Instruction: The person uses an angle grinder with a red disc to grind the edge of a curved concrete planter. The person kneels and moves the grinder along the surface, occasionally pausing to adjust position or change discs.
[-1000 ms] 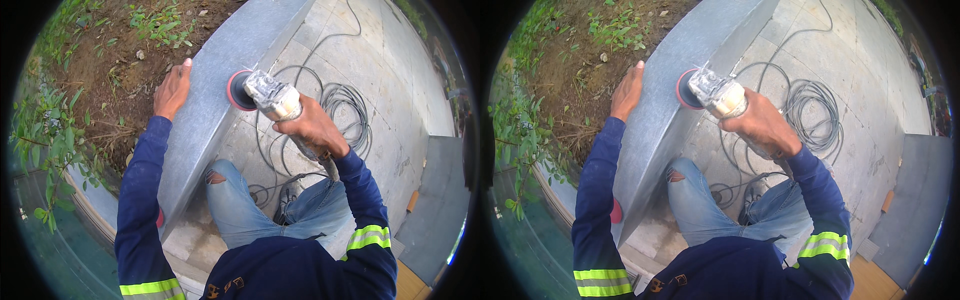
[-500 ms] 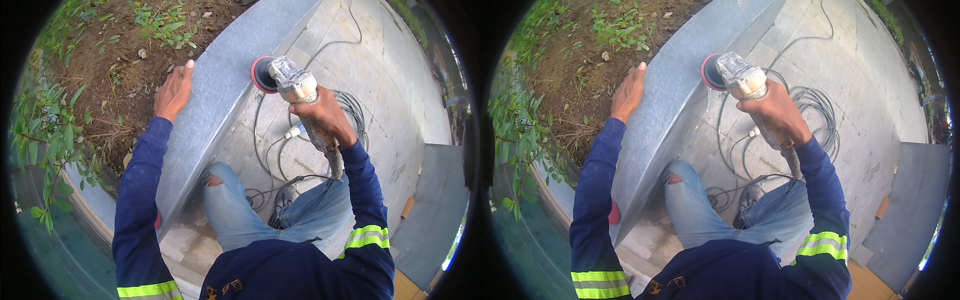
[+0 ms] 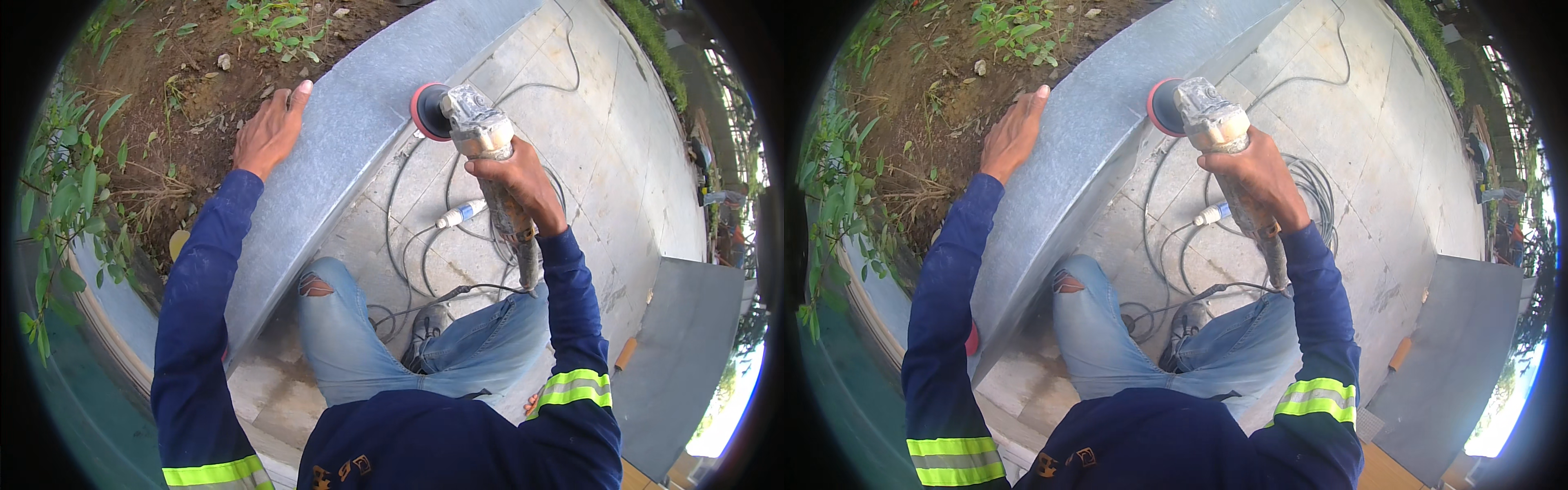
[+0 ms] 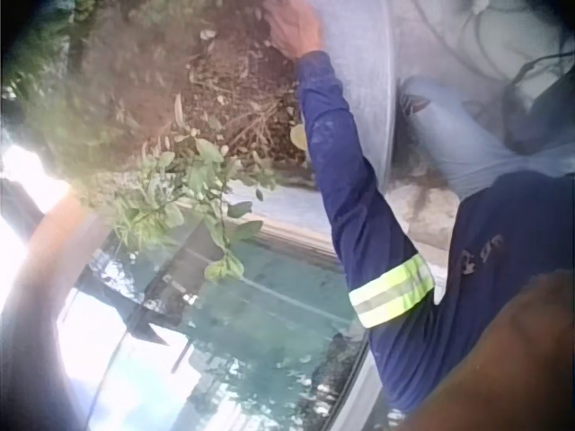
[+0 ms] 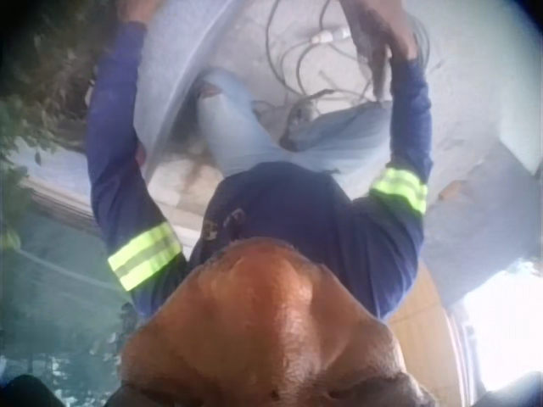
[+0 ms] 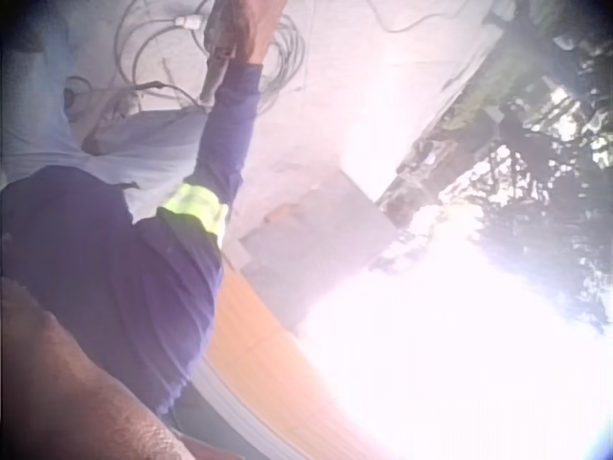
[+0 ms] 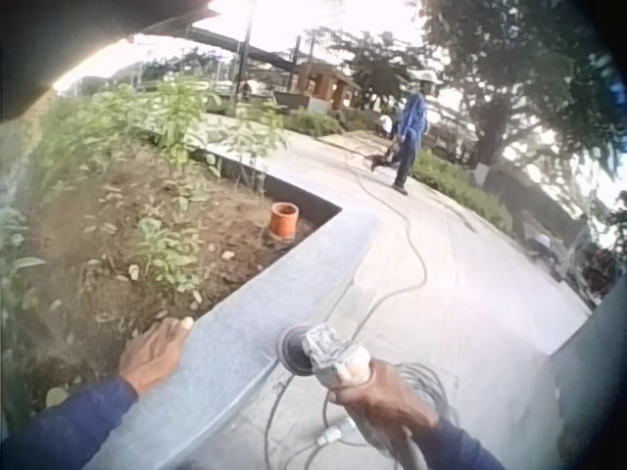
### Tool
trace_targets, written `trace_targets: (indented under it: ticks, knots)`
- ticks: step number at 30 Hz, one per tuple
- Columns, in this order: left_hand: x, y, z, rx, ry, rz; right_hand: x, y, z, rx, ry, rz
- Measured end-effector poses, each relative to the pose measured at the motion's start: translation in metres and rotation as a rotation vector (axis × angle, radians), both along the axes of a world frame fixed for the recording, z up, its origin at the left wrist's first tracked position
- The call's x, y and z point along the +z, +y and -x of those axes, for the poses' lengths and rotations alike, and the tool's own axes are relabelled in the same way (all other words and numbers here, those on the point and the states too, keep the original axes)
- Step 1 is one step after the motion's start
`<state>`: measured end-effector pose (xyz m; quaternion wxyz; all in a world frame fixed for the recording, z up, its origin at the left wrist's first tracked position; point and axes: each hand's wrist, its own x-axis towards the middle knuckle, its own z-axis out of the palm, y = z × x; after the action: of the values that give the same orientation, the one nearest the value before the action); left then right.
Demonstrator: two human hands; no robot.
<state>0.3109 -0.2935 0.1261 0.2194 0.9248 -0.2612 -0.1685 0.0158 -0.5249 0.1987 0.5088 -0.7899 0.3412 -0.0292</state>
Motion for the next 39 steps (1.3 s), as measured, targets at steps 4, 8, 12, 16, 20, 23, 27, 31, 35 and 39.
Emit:
trace_targets:
  ticks: [4,8,12,16,20,23,27,31,35,39]
  knots:
    - [-0.002,0.005,-0.003,0.020,0.019,0.005,0.006,0.027,0.001,0.102,0.038,-0.026]
    - [0.000,0.003,-0.002,0.017,0.041,0.003,0.006,0.030,0.001,0.125,0.041,-0.014]
    - [-0.002,0.004,0.000,0.019,-0.021,0.030,0.000,0.000,-0.006,0.035,0.007,-0.026]
    - [0.000,0.001,-0.002,0.007,0.006,0.001,-0.004,-0.015,-0.002,-0.014,0.037,0.015]
    - [-0.003,0.003,-0.004,0.021,0.000,0.003,0.010,0.017,-0.001,0.087,0.035,-0.019]
    - [-0.002,0.003,0.000,0.023,-0.008,0.033,0.002,0.036,0.003,0.163,-0.040,-0.054]
    - [0.000,0.004,0.003,0.019,0.001,0.038,0.012,0.030,-0.006,0.123,0.026,-0.019]
    - [-0.004,0.002,0.000,0.006,0.014,0.025,0.004,-0.006,-0.006,0.038,0.033,0.018]
    - [0.000,0.003,-0.002,0.009,0.015,0.022,0.009,-0.003,-0.007,0.023,0.047,0.015]
    - [-0.001,0.010,-0.008,0.022,0.017,0.036,0.014,0.039,-0.014,0.152,0.022,-0.021]
